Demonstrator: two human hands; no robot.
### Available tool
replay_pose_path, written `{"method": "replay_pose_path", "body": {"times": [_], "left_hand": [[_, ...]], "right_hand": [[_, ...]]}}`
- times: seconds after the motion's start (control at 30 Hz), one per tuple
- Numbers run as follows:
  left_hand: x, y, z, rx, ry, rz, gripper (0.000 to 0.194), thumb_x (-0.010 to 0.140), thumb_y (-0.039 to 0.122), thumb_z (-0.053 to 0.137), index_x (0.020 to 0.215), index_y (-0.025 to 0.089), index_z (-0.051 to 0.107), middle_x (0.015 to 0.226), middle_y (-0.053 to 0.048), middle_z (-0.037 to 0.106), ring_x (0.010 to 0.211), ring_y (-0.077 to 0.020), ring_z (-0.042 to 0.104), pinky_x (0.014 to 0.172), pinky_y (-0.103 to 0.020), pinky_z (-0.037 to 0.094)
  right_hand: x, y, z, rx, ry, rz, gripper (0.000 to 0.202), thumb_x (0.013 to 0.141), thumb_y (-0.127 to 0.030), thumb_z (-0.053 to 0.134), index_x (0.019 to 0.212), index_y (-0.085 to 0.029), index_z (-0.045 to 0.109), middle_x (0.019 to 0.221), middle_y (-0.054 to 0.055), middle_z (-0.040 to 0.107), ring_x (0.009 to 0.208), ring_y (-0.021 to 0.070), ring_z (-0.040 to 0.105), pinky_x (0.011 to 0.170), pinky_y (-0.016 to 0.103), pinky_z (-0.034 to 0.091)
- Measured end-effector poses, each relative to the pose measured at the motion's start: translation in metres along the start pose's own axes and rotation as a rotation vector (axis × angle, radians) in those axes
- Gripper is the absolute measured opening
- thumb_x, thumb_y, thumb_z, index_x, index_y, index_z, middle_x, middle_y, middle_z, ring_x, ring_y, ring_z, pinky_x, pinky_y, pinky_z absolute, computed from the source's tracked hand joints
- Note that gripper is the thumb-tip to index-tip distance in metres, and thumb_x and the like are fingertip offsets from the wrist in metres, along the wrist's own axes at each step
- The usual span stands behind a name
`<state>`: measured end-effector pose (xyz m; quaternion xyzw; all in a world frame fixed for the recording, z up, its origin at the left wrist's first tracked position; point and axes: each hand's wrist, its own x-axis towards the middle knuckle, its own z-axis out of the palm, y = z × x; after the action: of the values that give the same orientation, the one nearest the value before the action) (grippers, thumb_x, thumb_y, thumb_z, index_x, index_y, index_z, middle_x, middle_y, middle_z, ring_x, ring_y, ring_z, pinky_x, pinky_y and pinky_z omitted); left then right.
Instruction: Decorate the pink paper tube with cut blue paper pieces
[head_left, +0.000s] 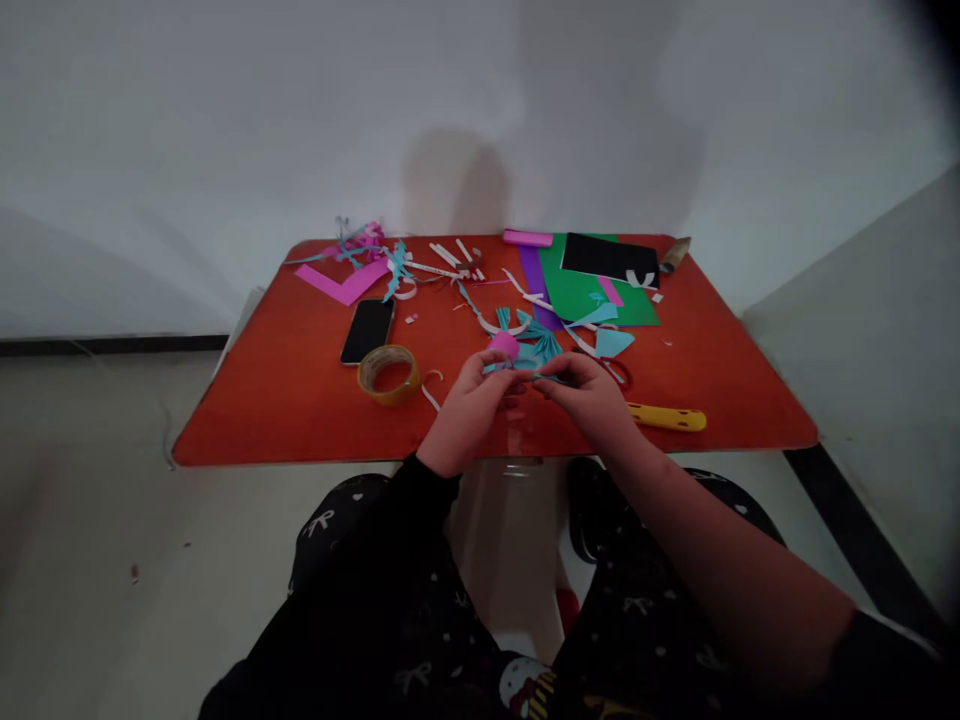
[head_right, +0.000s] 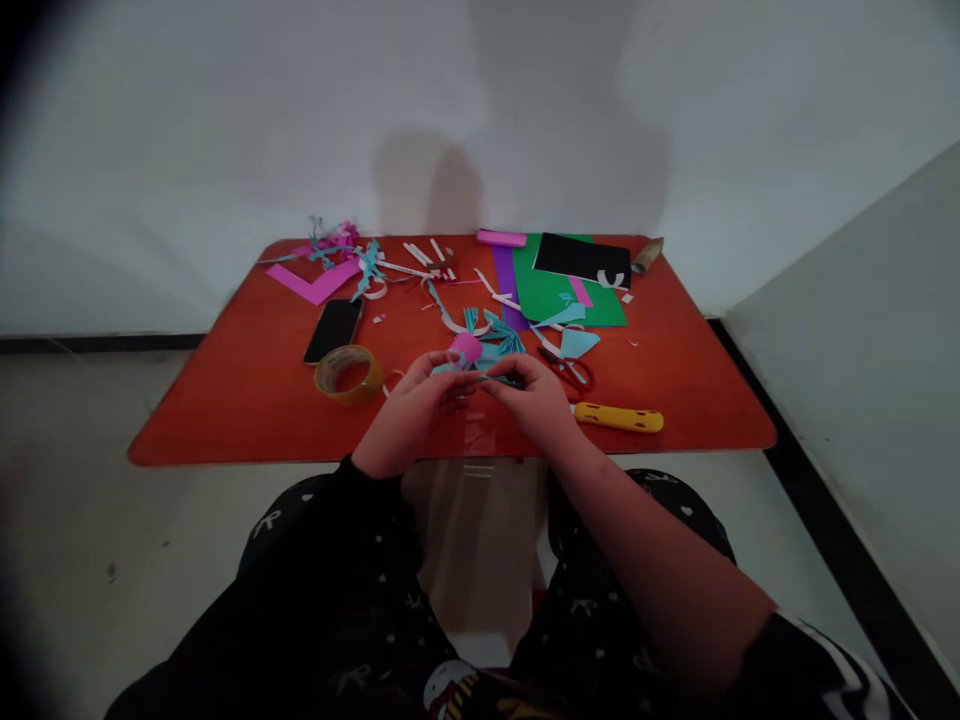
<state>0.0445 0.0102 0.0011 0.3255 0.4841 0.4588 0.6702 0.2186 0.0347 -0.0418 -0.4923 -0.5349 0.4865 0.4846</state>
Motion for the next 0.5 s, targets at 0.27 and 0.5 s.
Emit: {"method": "replay_pose_path", "body": {"times": [0.27,0.5], "left_hand": [[0.0017,-0.0042,-0.0009,0.069,-0.030,0.085,0.032,0.092,0.034,0.066,0.118,0.021,0.053,0.111,-0.008,0.077,0.100,-0.0168,0.071,0.092,-0.033,0.053],[0.0071,-0.0085,-0.0031,0.082,-0.062,0.152,0.025,0.085,0.034,0.070,0.103,0.021,0.060,0.113,-0.007,0.075,0.104,-0.0179,0.069,0.095,-0.034,0.051]], "right_hand": [[0.0016,-0.0012,-0.0014,0.046,0.027,0.078,0.028,0.068,-0.041,0.085,0.079,-0.020,0.069,0.074,-0.001,0.067,0.070,0.0150,0.058,0.068,0.031,0.045],[0.0006,-0.0041,0.0000,0.080,-0.003,0.109,0.027,0.069,-0.041,0.085,0.077,-0.020,0.068,0.072,-0.002,0.066,0.067,0.0136,0.056,0.067,0.029,0.046]]}}
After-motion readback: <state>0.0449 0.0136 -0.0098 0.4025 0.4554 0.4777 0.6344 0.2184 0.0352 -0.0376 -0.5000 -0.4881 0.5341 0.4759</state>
